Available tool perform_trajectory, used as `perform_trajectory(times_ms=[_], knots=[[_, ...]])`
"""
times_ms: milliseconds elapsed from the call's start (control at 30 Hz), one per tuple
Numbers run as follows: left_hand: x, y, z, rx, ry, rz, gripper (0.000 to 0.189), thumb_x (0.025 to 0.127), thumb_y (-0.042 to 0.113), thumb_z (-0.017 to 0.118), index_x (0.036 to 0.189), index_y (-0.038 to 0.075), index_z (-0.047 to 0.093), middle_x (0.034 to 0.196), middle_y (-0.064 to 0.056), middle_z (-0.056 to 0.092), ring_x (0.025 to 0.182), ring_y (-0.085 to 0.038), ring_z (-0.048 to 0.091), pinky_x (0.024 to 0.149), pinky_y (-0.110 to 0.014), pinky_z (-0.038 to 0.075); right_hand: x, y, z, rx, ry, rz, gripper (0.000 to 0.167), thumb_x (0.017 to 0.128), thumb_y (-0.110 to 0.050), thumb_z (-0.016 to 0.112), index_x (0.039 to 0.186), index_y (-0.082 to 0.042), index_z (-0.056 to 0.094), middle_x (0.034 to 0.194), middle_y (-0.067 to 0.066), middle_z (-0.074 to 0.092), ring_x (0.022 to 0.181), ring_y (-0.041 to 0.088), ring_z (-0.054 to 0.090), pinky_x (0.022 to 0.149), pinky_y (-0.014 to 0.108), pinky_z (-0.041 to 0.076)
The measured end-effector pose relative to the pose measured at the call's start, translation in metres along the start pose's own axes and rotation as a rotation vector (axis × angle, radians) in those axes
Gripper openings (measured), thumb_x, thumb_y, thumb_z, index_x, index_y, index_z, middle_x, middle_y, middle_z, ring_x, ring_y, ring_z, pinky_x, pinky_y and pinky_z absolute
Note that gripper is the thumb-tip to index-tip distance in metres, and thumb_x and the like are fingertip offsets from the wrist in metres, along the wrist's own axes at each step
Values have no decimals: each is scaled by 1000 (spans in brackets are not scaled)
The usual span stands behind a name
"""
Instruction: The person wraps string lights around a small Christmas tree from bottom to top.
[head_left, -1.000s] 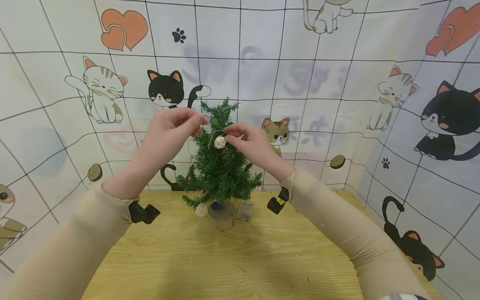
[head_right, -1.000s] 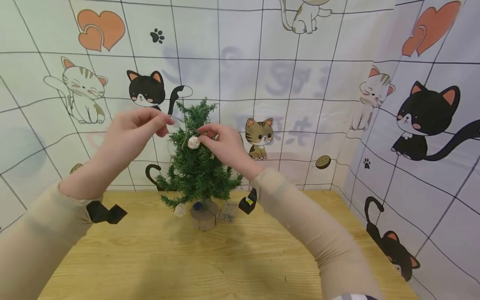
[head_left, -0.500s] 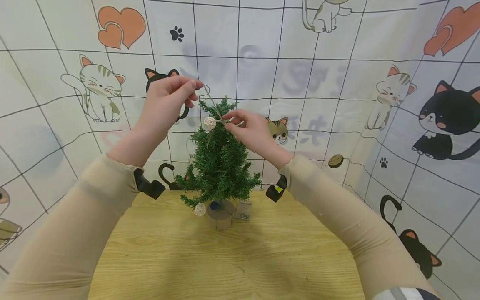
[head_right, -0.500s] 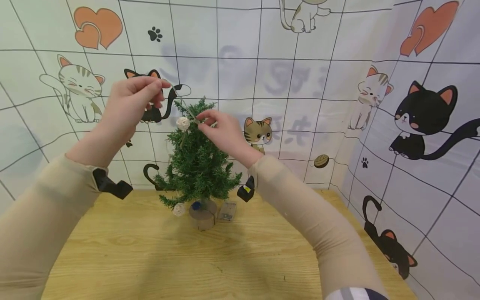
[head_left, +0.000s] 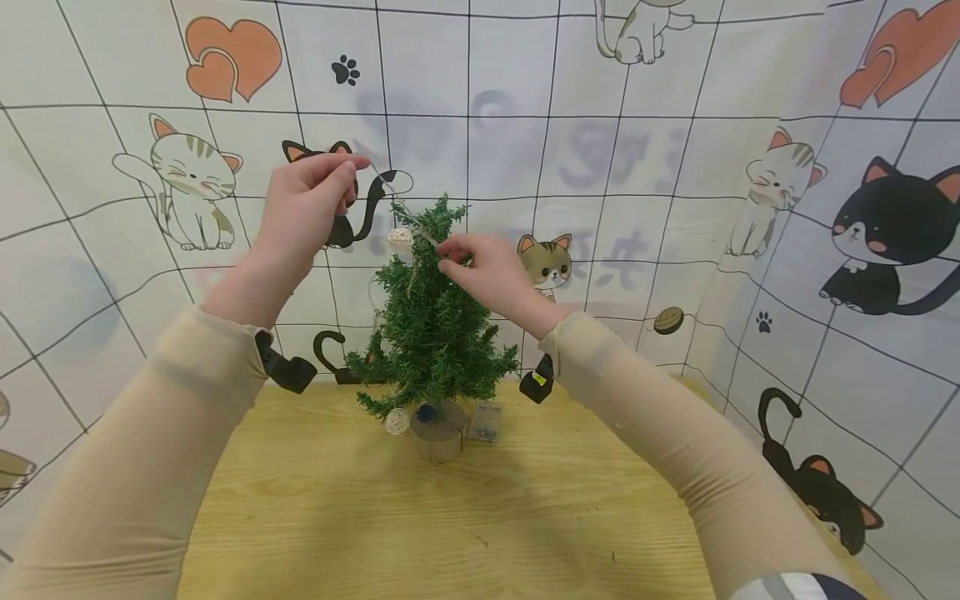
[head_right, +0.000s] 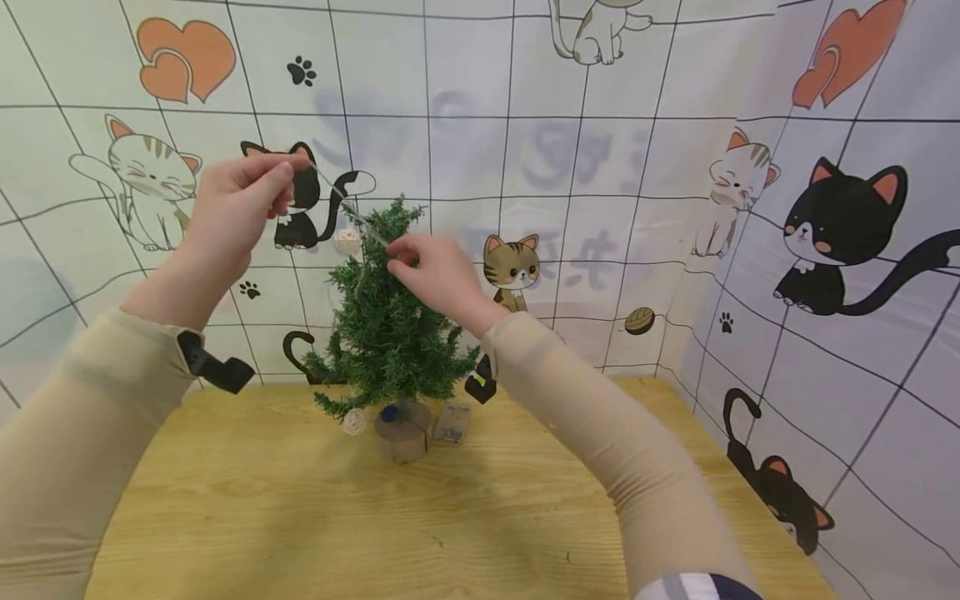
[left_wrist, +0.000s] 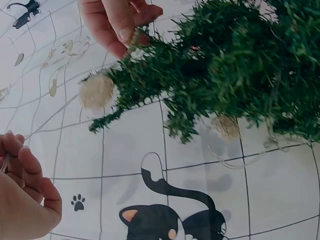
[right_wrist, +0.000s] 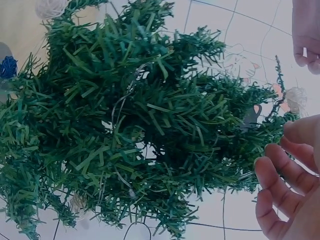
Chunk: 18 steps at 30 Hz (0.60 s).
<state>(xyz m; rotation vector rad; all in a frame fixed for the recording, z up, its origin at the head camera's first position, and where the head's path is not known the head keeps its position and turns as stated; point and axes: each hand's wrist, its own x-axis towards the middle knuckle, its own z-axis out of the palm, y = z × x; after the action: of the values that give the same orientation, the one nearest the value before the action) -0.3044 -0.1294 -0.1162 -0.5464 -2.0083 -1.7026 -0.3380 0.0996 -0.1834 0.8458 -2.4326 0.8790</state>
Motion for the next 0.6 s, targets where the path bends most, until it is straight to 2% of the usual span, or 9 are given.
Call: perform_trajectory(times_ms=[233,367,500,600], knots=[[-1,-30,-14,24,50,-23,36,101,18,52,136,11,59,79,1,55,70,-12,46,64,-21,38,-1,2,1,-37,-15,14,25,99,-22,59,120,-13,67,106,2,67,84,14,59,74,32,46],[2,-49,-23,-55,79,-64,36,101,17,52,136,10,58,79,2,55,66,-11,46,63,-20,39,0,2,3,-43,-15,9,25,98,-22,59,120,-12,67,104,2,67,83,14,59,73,32,46],[5,-63,-28,-148,128,-99,30,101,14,51,127,11,65,76,1,56,62,-12,48,62,-22,38,0,1,4,-39,-12,2,26,98,-22,59,121,-11,66,102,2,67,78,14,59,70,32,45],[6,-71,-28,-132,147,-107,25,101,9,47,111,13,70,77,2,56,61,-12,49,61,-24,36,0,2,4,-39,-10,12,27,98,-23,59,122,-12,66,100,1,67,69,16,55,64,32,42]])
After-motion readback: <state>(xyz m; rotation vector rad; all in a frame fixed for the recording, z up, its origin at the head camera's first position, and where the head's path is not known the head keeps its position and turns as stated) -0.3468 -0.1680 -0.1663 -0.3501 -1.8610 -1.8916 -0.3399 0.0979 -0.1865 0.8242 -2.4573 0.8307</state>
